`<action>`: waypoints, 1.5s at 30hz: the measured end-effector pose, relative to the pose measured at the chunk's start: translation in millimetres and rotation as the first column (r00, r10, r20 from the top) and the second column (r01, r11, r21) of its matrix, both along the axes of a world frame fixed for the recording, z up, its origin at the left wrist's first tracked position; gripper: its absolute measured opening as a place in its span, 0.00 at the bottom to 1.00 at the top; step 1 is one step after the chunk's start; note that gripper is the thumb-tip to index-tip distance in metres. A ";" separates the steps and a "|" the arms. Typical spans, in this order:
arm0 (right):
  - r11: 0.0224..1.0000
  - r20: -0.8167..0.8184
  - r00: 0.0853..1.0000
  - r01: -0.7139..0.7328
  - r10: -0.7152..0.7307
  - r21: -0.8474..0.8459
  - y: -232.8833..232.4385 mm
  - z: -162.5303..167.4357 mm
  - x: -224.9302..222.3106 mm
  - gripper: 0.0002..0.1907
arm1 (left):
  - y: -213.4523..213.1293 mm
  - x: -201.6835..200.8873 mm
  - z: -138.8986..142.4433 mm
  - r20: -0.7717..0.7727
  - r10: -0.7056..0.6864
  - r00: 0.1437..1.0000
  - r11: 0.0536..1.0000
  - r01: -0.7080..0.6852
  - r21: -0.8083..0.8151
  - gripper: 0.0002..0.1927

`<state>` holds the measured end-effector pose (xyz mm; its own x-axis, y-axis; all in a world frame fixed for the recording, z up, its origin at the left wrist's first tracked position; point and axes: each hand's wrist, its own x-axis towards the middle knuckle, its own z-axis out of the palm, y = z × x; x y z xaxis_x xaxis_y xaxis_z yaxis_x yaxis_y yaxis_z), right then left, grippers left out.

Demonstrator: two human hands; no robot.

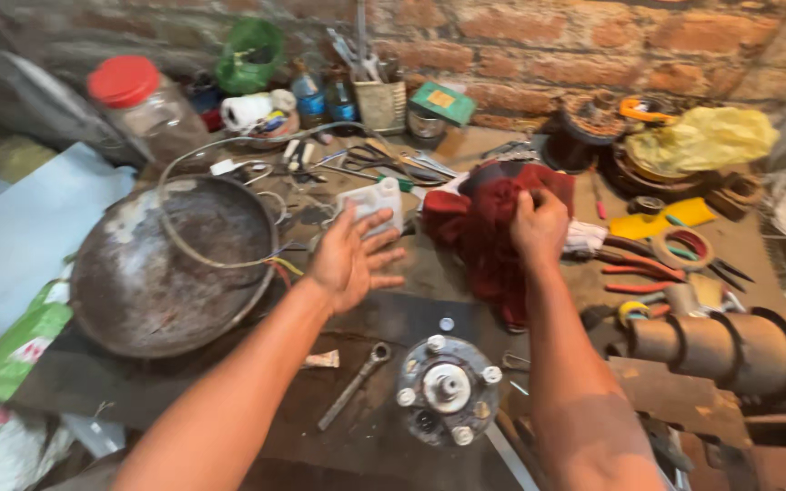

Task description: The person assembles a cylindrical mechanical component on a workbench. They insert small metal parts into the top of the cylinder, apply lubricant from a tube, and tighten fasteners using a screwdriver and hammer. The person wipes the component with a cloth and handles a small blue cap.

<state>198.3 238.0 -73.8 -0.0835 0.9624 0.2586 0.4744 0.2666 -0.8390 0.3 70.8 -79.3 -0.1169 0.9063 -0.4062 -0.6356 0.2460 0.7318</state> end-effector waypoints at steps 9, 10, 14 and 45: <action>0.935 -0.678 0.735 -0.241 0.002 -0.260 -27.5 2.6 24.4 0.22 | 130.3 86.8 8.6 0.191 -0.311 0.931 0.927 0.253 0.278 0.22; 0.939 -0.703 0.698 -0.131 -0.140 -0.317 -26.7 6.0 27.2 0.24 | 133.7 93.4 8.5 0.141 -0.365 0.920 0.901 0.311 0.303 0.20; 0.610 -0.983 -0.022 -0.787 -0.182 -0.096 -37.3 19.7 23.4 0.33 | 149.3 120.2 6.6 -0.673 0.120 0.730 0.871 0.248 0.425 0.19; 0.906 -0.588 0.714 -0.416 0.380 0.080 -28.8 1.2 15.5 0.40 | 201.7 66.2 52.8 -0.840 0.405 0.362 0.913 -0.114 0.392 0.22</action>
<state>213.8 209.2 -72.7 -0.3147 0.8882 0.3346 -0.2443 0.2648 -0.9328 66.5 272.5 -26.5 -0.5212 0.7988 0.3006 0.4194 -0.0671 0.9053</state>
